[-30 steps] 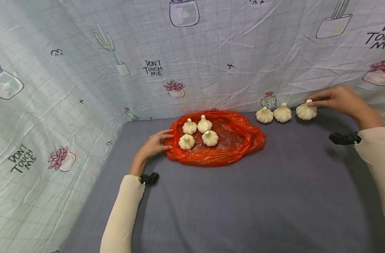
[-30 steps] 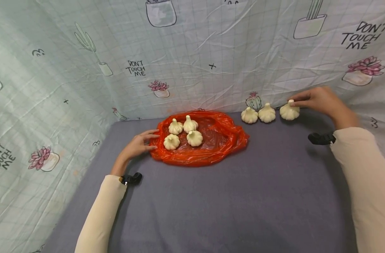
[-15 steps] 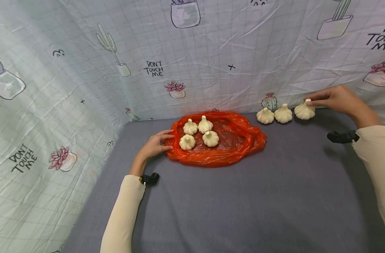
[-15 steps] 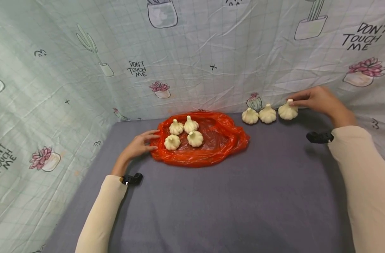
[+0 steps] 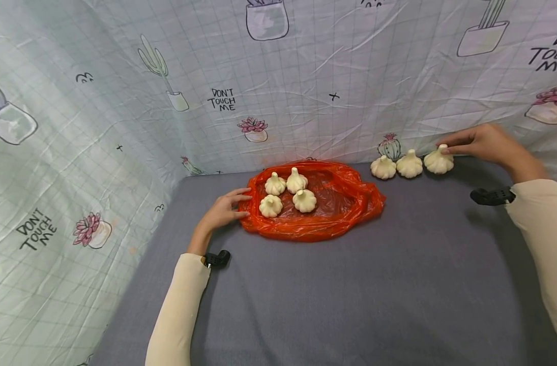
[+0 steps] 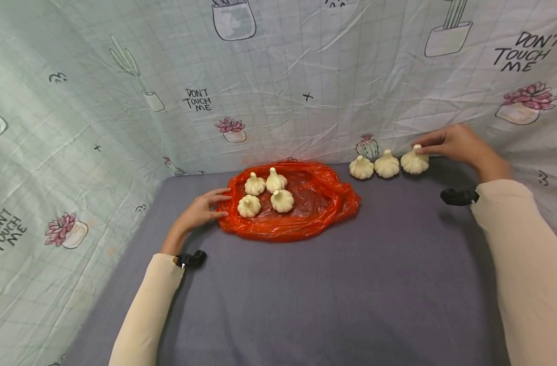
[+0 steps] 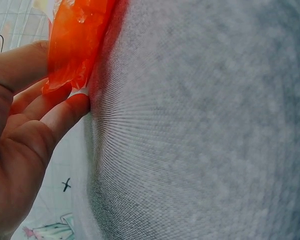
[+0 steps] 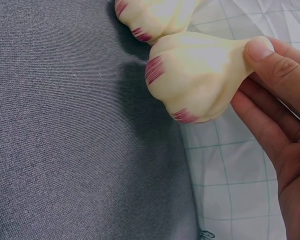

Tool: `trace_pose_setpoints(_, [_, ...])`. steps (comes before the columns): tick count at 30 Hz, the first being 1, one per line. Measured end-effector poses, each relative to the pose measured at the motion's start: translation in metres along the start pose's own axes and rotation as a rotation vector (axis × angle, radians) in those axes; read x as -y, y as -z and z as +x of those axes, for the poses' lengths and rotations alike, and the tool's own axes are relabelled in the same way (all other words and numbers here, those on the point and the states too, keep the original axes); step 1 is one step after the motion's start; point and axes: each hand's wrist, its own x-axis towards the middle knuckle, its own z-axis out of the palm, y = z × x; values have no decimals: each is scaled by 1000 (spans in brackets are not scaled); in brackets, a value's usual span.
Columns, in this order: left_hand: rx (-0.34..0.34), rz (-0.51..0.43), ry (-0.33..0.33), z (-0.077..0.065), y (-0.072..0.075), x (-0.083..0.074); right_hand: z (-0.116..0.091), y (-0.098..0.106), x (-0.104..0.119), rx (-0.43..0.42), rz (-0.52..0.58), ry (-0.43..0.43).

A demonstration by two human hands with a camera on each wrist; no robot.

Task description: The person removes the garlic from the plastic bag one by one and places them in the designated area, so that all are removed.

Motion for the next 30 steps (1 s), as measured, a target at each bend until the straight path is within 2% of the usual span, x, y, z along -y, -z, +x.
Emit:
trace_pose_setpoints(7, [-3, -2, -5, 0, 0, 0, 2, -9, -6, 7, -9, 45])
trace_pose_setpoints(15, [-1, -8, -2, 2, -1, 1, 3, -14, -10, 54, 1, 5])
trace_pose_setpoints(19, [2, -8, -5, 2, -1, 1, 3, -13, -9, 68, 13, 14])
trace_pose_setpoints(25, [4, 3, -11, 1, -1, 1, 4, -7, 3, 100, -28, 100])
trace_pose_setpoints(30, [0, -5, -14, 1, -1, 2, 6, -2, 30, 90, -144, 218])
